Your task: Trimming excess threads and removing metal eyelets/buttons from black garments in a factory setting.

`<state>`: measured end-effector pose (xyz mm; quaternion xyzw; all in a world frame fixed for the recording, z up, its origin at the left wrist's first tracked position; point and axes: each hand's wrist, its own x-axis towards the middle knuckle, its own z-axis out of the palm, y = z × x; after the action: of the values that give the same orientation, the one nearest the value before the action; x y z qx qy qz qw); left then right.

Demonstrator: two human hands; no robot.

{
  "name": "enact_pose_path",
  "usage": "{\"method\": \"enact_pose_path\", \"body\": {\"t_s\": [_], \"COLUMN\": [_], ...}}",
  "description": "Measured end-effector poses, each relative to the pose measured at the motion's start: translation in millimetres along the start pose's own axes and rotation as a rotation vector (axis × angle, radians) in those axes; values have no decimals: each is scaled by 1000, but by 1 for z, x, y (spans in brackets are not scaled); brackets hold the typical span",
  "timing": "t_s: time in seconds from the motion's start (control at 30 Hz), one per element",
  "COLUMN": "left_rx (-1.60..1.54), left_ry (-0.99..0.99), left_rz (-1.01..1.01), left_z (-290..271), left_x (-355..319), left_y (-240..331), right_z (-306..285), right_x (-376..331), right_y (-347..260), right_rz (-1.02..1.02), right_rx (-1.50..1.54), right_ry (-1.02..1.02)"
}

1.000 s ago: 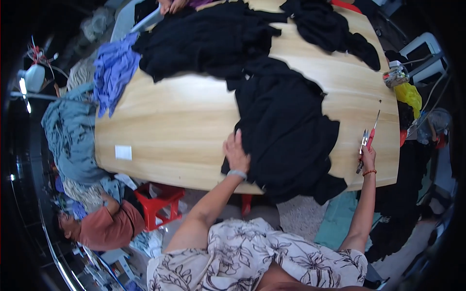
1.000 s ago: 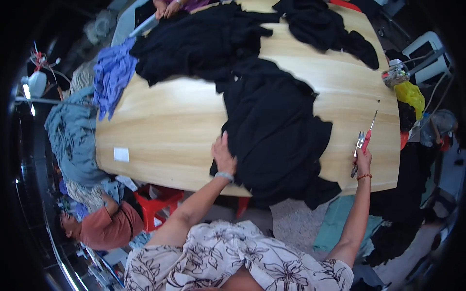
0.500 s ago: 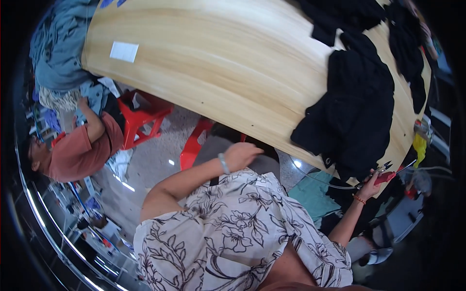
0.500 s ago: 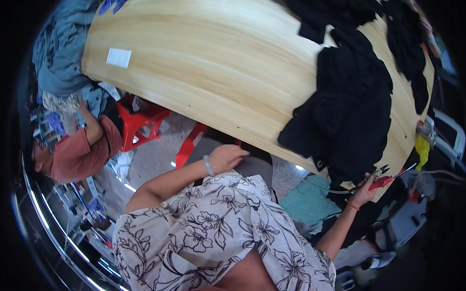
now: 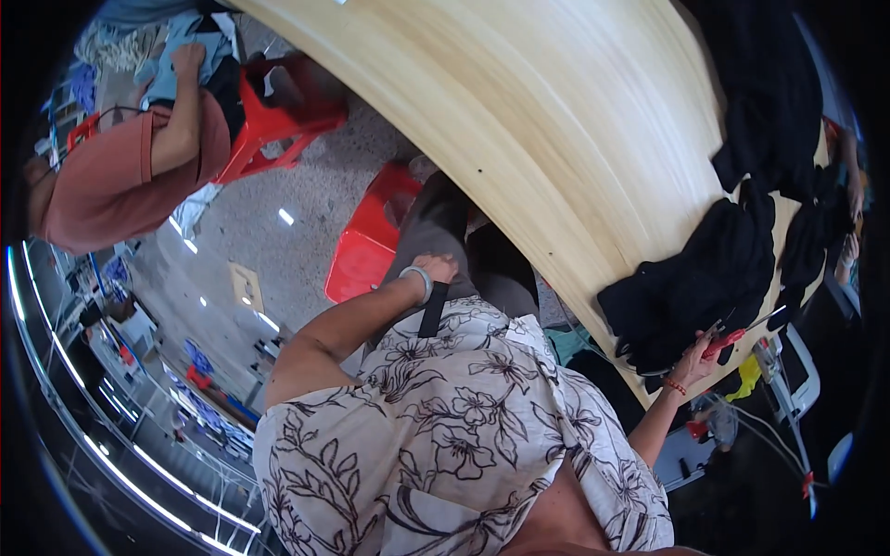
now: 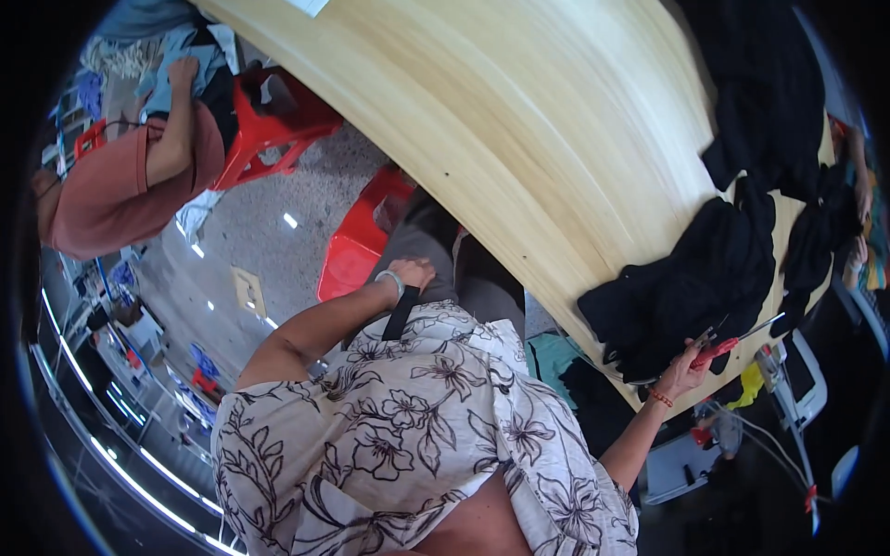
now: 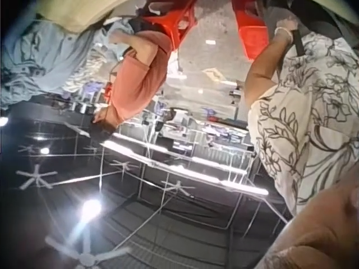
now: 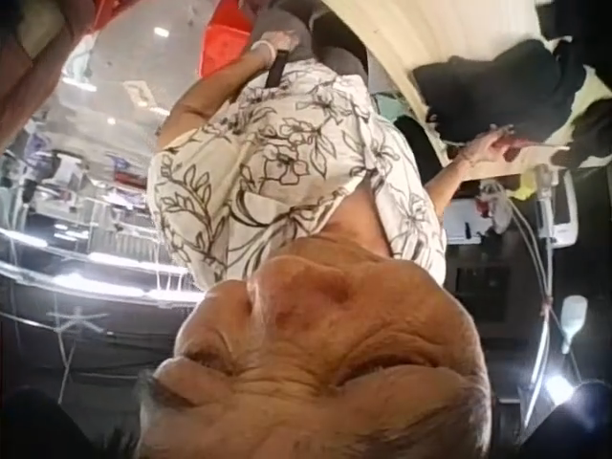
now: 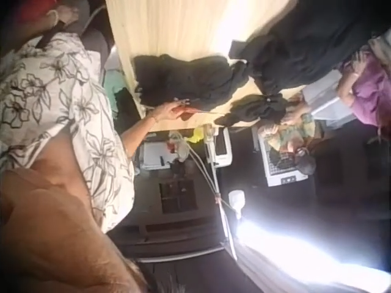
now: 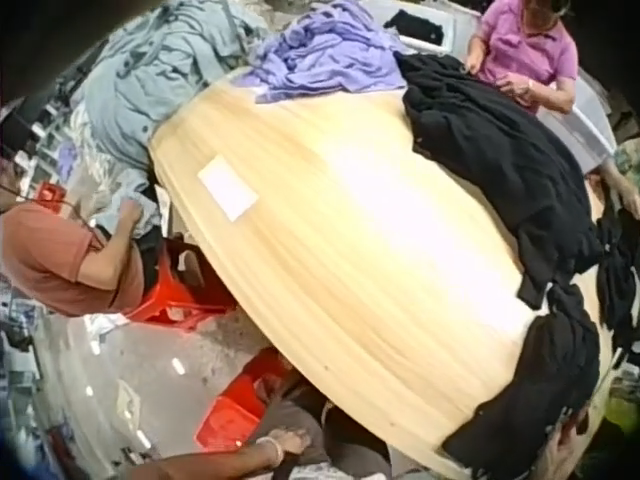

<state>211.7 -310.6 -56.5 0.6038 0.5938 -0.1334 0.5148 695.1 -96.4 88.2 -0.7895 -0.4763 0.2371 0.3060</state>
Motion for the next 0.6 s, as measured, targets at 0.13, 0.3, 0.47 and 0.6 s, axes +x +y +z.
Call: {"method": "enact_pose_path", "body": {"t_s": [0.13, 0.3, 0.47, 0.6], "left_rx": [-644, -1108, -801, -1], "left_ry": [330, -62, -103, -86], "left_rz": [-26, 98, -380, -540], "left_z": [34, 6, 90, 174], "left_x": [-18, -100, -130, -78], "left_y": [11, 47, -60, -157], "right_z": [1, -1, 12, 5], "right_x": [7, 7, 9, 16], "right_y": [-1, 1, -7, 13], "right_rz": [-35, -98, -114, -58], "right_rx": [-24, -27, -38, -46], "right_ry": [-23, -78, -104, -106]}}
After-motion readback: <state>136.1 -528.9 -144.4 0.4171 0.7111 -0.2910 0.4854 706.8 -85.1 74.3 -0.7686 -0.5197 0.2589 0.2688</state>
